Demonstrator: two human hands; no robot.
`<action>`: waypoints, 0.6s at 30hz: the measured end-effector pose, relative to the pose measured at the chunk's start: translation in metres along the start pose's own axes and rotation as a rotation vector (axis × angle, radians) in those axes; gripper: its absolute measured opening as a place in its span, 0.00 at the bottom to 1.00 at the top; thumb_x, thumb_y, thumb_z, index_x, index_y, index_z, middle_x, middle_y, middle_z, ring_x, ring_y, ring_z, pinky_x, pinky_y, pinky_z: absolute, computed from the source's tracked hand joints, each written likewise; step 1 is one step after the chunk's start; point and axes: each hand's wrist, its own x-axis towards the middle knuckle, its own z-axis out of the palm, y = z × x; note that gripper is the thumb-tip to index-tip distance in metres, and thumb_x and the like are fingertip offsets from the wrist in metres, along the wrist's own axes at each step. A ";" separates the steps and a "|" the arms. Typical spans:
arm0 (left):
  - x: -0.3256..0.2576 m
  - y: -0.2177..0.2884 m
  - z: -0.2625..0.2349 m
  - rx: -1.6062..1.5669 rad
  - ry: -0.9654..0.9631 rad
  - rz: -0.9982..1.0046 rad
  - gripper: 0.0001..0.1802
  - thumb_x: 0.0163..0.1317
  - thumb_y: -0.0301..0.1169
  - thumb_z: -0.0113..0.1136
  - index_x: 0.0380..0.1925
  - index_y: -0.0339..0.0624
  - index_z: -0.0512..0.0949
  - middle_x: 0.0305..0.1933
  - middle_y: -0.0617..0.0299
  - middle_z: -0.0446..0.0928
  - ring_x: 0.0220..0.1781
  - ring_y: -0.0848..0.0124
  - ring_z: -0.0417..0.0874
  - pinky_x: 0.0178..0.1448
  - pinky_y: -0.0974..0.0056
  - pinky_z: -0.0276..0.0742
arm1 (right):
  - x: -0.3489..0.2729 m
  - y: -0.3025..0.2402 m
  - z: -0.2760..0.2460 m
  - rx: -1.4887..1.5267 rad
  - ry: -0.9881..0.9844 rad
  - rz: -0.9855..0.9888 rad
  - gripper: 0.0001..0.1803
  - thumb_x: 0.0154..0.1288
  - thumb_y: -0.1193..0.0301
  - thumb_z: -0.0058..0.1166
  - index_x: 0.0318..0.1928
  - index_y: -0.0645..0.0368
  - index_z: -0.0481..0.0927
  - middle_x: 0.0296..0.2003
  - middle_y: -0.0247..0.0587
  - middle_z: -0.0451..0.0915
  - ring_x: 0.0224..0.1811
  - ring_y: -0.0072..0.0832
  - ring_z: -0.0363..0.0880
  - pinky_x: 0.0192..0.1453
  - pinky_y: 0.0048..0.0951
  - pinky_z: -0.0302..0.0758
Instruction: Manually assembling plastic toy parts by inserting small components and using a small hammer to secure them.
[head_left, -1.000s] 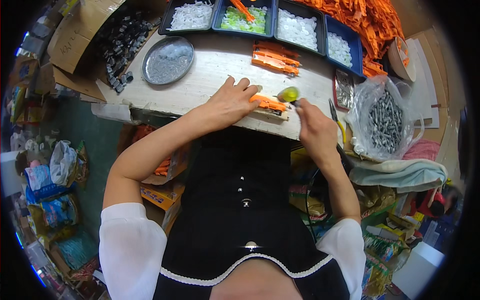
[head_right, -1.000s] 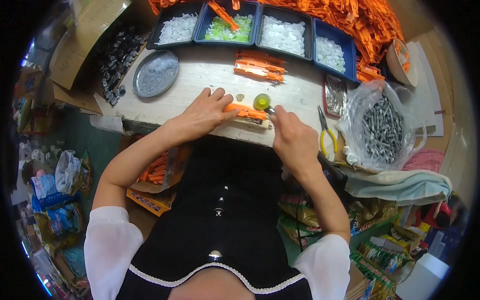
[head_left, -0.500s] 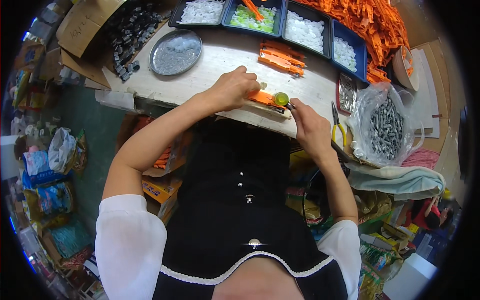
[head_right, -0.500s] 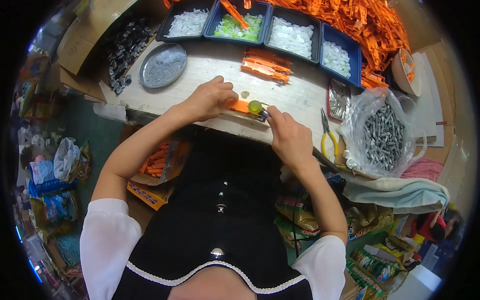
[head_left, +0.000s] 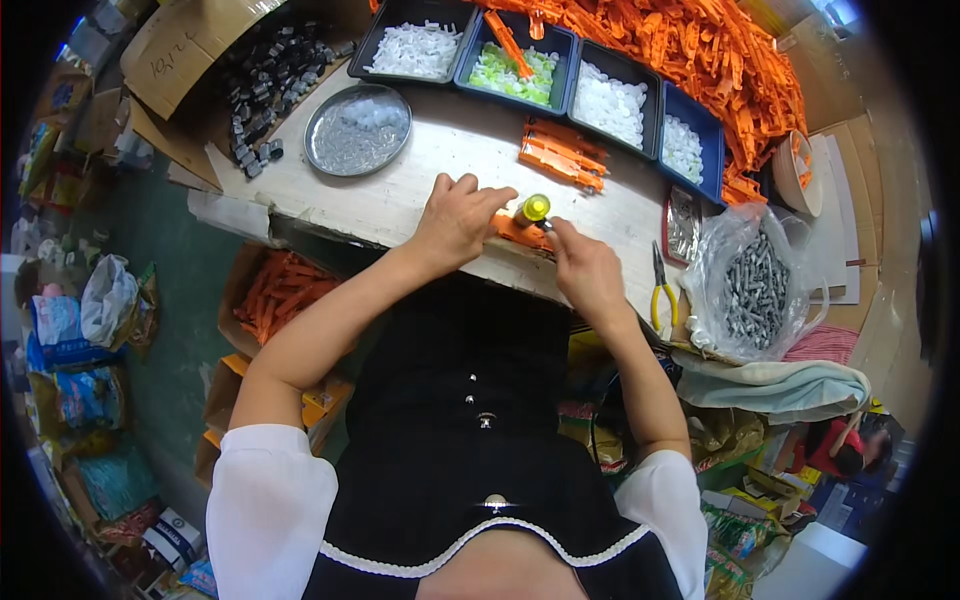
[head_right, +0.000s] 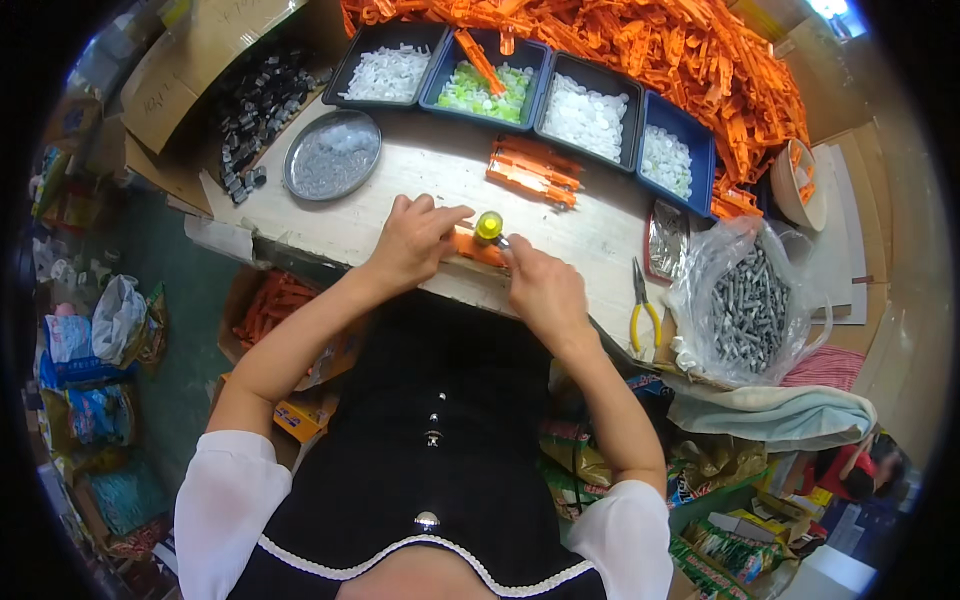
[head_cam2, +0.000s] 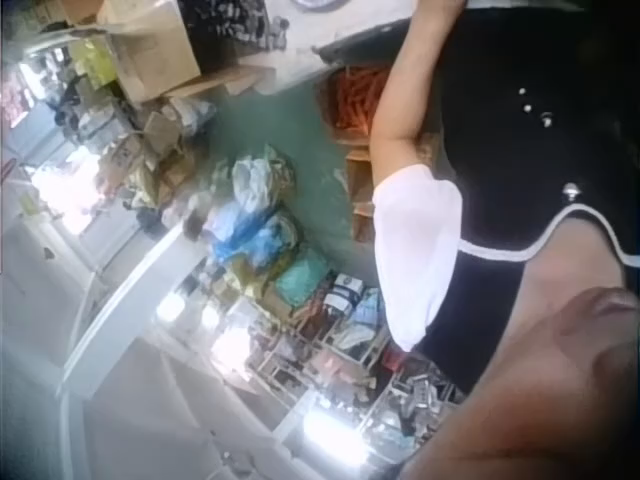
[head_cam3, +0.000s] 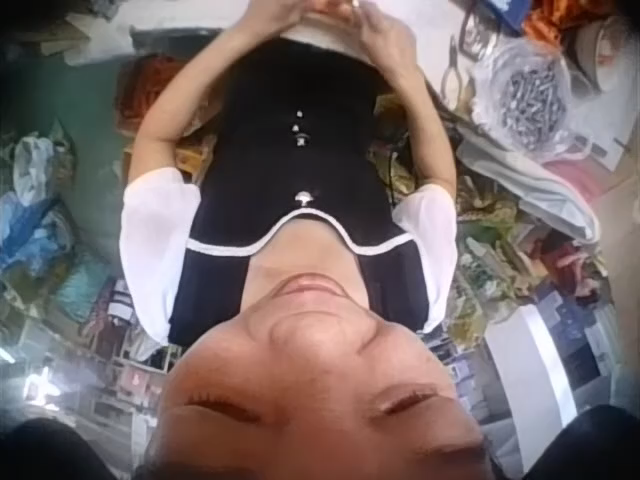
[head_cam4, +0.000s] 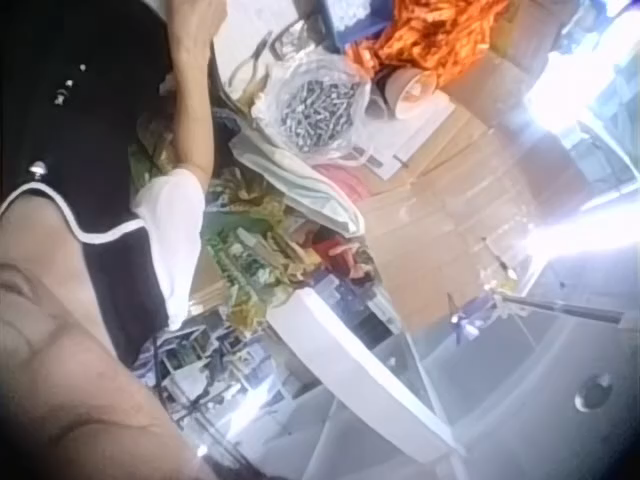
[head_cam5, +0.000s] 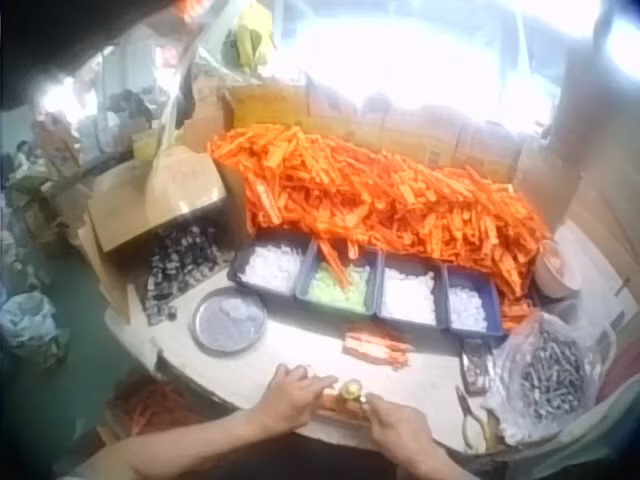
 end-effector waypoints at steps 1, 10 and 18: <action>-0.001 -0.002 0.002 0.010 0.050 0.013 0.23 0.42 0.23 0.60 0.43 0.44 0.73 0.27 0.67 0.75 0.32 0.68 0.69 0.39 0.63 0.58 | 0.005 -0.001 -0.001 0.019 -0.020 -0.003 0.11 0.65 0.68 0.44 0.43 0.59 0.75 0.24 0.52 0.77 0.25 0.45 0.77 0.30 0.38 0.71; -0.014 0.003 0.004 0.060 0.144 -0.032 0.15 0.44 0.23 0.59 0.35 0.43 0.75 0.28 0.66 0.76 0.31 0.67 0.68 0.38 0.62 0.58 | 0.016 -0.001 -0.001 0.008 -0.065 0.070 0.13 0.64 0.63 0.45 0.45 0.53 0.75 0.22 0.55 0.75 0.26 0.49 0.75 0.31 0.41 0.70; -0.032 0.048 0.034 0.028 0.120 0.151 0.17 0.50 0.26 0.49 0.42 0.37 0.74 0.48 0.52 0.73 0.54 0.59 0.71 0.58 0.52 0.60 | 0.024 -0.011 -0.010 0.485 0.205 0.111 0.14 0.66 0.70 0.43 0.49 0.59 0.71 0.22 0.46 0.72 0.20 0.27 0.69 0.26 0.26 0.66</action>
